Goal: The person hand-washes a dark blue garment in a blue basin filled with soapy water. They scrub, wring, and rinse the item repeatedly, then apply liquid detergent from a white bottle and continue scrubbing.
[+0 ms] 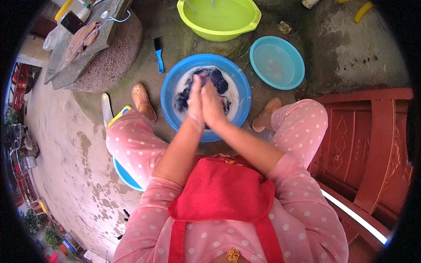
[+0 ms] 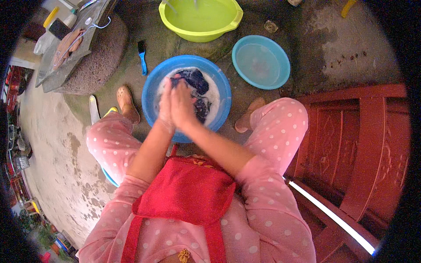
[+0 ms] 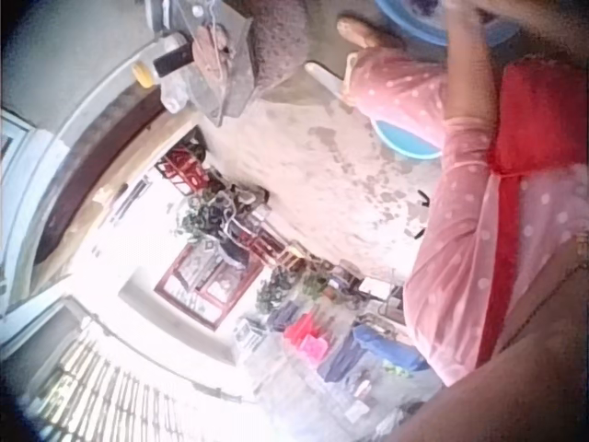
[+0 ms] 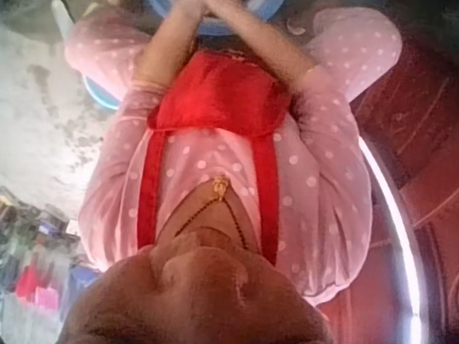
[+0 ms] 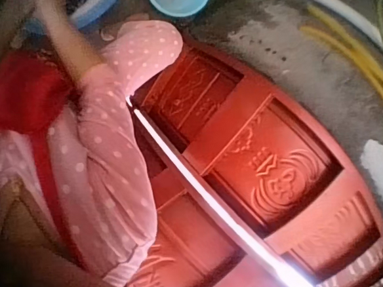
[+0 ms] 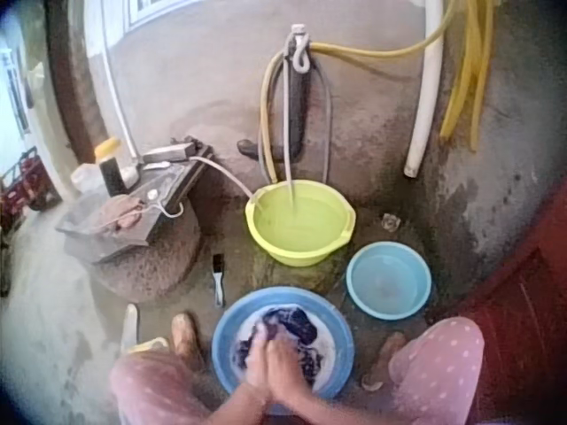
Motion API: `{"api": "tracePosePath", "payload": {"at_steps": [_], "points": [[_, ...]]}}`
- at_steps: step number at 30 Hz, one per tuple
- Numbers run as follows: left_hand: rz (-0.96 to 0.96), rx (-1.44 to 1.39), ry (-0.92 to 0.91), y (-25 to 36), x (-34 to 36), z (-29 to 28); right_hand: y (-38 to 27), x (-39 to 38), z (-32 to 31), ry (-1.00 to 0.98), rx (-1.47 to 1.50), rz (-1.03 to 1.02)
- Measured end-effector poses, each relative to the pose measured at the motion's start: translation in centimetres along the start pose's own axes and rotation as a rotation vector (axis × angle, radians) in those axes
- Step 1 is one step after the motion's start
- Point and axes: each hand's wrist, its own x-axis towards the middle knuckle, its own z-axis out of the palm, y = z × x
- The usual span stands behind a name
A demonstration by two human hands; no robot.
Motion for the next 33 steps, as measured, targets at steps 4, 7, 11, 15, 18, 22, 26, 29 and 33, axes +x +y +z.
{"api": "tracePosePath", "payload": {"at_steps": [4,7,11,15,18,22,26,29,33], "points": [[0.119,-0.082,-0.219,-2.4,0.8,0.2,0.8,3.3,-2.6,0.246,-0.486,-0.11],[0.117,-0.123,-0.054,-0.2,0.5,0.4,-0.7,3.3,-1.8,0.186,-0.065,0.049],[0.028,-0.168,0.027,1.0,0.2,1.4,-2.3,3.3,-6.2,0.042,0.531,0.315],[0.012,-0.085,0.022,0.6,0.3,0.9,-1.9,2.8,-8.0,-0.039,0.648,0.403],[0.01,-0.055,-0.021,0.0,0.7,0.2,-2.4,2.7,-8.7,-0.059,0.644,0.386],[0.04,-0.076,-0.136,-0.2,1.5,-1.1,-3.5,2.0,-9.2,-0.099,0.505,0.32],[0.001,-0.239,-0.234,-0.2,0.8,-0.3,-3.8,0.8,-9.3,-0.204,0.363,0.367],[-0.001,-0.204,-0.245,0.7,0.5,-0.6,-1.3,0.4,-9.5,-0.26,0.415,0.438],[0.204,-0.047,-0.108,2.3,2.5,-3.5,-0.5,1.8,-11.7,-0.08,0.701,0.394]]}}
